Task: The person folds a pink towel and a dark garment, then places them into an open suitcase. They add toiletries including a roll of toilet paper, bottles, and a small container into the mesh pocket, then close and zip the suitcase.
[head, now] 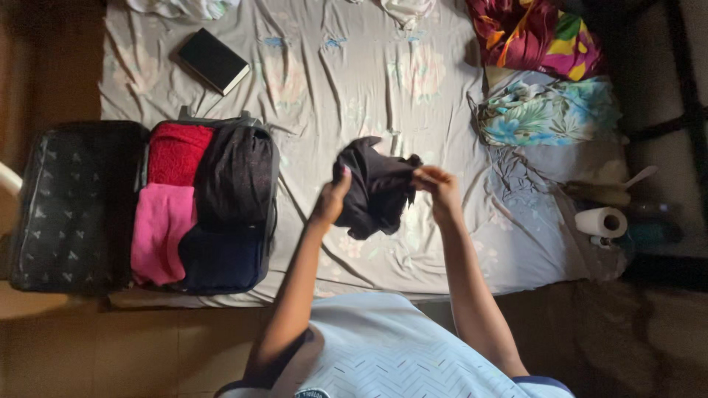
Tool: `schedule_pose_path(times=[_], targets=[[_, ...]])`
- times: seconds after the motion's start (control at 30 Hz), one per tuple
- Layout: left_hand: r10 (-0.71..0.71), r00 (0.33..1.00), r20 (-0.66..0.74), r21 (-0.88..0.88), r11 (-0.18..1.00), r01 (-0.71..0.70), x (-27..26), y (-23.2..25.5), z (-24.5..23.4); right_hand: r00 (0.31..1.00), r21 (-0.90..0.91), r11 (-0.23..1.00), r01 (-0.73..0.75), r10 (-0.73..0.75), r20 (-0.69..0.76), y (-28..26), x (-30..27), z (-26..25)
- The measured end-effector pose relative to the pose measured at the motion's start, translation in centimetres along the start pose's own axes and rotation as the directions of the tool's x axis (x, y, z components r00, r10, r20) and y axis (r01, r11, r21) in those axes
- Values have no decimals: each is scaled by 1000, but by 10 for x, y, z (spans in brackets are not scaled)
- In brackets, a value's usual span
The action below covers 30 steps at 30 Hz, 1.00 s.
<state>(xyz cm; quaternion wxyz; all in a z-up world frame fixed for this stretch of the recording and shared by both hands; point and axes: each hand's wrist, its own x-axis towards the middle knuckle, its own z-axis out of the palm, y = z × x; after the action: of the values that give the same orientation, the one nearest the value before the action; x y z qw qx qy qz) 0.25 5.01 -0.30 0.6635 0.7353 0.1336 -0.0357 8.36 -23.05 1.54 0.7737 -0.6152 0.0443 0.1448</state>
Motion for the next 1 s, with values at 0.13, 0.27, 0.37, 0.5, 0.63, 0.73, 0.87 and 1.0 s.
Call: schedule_pose_path(times=[0.13, 0.27, 0.37, 0.5, 0.63, 0.73, 0.87, 1.0], targets=[[-84, 983, -162, -443, 896, 4, 3, 24, -74, 974, 105, 976, 192, -176, -146, -39, 2, -10], [-139, 975, -175, -603, 798, 6, 6, 53, -134, 892, -3, 908, 419, -412, -188, -86, -11, -25], [-290, 911, -295, -569, 819, 77, 4, 62, -173, 854, -99, 904, 417, -426, -297, -117, -26, -24], [-149, 920, -362, -599, 794, -107, 2, 46, -211, 879, 186, 916, 355, -259, -401, -142, -68, -18], [-152, 949, -276, -600, 798, -47, -8, 38, -235, 831, 204, 881, 427, -294, -472, -156, -81, -19], [-111, 972, -206, -610, 791, -38, -9, 64, -247, 768, -93, 903, 420, -408, -494, -158, -84, -33], [126, 992, 15, -657, 749, -85, 19, 144, -235, 327, -985, -136, 109, -931, 164, -118, -90, 32], [335, 942, -24, -122, 934, -335, 27, 190, -166, 894, -660, 686, 307, -446, -48, 10, -85, 213]])
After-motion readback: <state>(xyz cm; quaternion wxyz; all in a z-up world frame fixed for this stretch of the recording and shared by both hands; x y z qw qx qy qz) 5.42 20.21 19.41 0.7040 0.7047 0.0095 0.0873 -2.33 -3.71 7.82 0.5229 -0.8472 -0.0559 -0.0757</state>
